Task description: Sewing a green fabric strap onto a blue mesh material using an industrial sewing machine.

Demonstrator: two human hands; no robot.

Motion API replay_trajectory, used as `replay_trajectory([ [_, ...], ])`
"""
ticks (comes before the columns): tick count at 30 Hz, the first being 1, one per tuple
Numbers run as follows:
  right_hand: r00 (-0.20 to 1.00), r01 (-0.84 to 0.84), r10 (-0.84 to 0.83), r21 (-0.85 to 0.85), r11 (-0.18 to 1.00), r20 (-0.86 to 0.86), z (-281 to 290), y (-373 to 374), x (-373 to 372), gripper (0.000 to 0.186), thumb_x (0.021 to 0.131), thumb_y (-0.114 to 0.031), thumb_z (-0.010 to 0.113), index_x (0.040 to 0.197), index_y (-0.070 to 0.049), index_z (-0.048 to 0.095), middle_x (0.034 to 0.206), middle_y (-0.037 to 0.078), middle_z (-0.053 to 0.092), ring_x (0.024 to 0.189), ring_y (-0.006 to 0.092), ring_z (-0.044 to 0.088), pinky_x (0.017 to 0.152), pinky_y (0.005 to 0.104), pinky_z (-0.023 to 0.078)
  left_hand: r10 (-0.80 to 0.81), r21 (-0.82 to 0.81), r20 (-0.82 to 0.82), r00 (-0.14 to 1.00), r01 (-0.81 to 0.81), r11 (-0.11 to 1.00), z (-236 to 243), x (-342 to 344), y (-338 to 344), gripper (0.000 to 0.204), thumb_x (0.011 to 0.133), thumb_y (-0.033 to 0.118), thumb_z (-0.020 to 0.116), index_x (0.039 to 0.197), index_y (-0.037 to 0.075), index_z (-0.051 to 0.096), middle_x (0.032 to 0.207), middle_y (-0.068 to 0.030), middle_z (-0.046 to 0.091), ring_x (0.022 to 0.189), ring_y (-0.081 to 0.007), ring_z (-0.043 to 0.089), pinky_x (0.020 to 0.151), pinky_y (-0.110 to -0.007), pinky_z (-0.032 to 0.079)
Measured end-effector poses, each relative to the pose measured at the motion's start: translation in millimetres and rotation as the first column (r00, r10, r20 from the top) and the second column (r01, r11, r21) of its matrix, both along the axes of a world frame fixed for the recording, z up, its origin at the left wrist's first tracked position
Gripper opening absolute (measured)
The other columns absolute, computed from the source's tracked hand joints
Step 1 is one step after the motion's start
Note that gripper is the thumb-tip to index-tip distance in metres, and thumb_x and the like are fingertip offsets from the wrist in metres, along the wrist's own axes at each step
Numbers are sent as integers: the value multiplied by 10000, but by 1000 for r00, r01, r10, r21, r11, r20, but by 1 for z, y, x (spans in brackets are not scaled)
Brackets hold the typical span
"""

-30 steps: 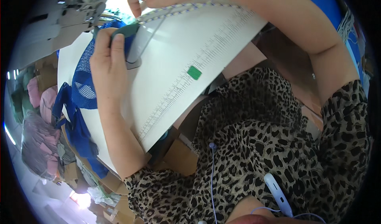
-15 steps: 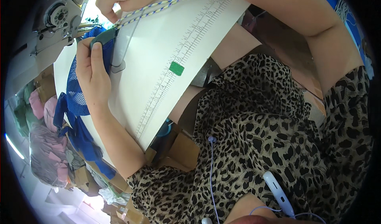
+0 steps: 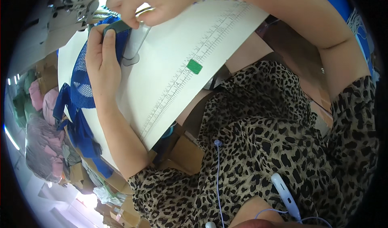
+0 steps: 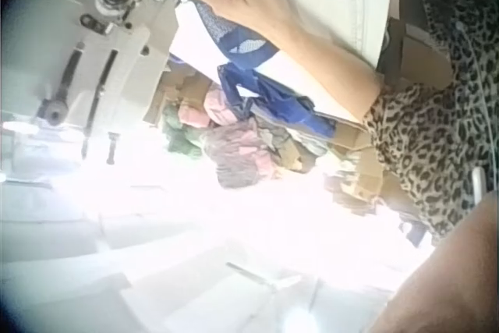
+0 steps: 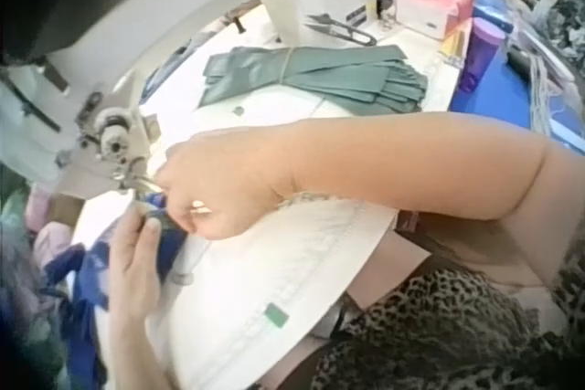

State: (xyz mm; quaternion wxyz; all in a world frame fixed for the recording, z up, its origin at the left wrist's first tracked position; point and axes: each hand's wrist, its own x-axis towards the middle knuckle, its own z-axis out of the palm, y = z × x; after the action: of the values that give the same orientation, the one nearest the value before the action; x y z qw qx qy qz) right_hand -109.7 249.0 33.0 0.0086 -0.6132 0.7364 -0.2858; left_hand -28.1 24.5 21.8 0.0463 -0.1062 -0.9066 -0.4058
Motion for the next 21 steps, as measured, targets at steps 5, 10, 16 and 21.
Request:
replay_trajectory([
  [5, 965, 101, -69, 115, 988, -253, 8, -7, 13, 167, 799, -112, 591, 815, -78, 754, 879, 118, 679, 894, 299, 647, 805, 417, 501, 15, -26, 4, 1000, -15, 1000, 3, -1, -1, 203, 1029, 217, 512, 1036, 30, 589, 862, -36, 585, 817, -106, 488, 785, -235, 415],
  [10, 934, 190, -157, 75, 979, -321, -1, -10, 19, 136, 801, -100, 587, 825, -67, 717, 879, 113, 659, 900, 275, 627, 809, 411, 442, -8, -20, -24, 1000, 7, 1000, -4, -4, -6, 202, 1020, 230, 528, 1058, 47, 604, 837, -49, 606, 777, -120, 504, 751, -256, 436],
  [16, 968, 232, -215, 136, 963, -129, 0, -14, 22, 161, 779, -45, 556, 869, -58, 689, 904, 112, 648, 943, 294, 604, 844, 401, 419, -19, -32, -52, 998, 18, 999, 1, 0, -1, 219, 1019, 259, 540, 1060, 60, 621, 786, -42, 600, 727, -128, 518, 700, -271, 441],
  [21, 979, 200, -195, 125, 972, -56, 2, -16, 20, 181, 780, -20, 528, 877, -61, 675, 926, 113, 632, 982, 299, 591, 872, 404, 416, -58, -12, 2, 998, 58, 998, 0, -4, -11, 206, 1047, 198, 503, 1074, 18, 600, 947, -3, 612, 875, -69, 493, 828, -203, 408],
])
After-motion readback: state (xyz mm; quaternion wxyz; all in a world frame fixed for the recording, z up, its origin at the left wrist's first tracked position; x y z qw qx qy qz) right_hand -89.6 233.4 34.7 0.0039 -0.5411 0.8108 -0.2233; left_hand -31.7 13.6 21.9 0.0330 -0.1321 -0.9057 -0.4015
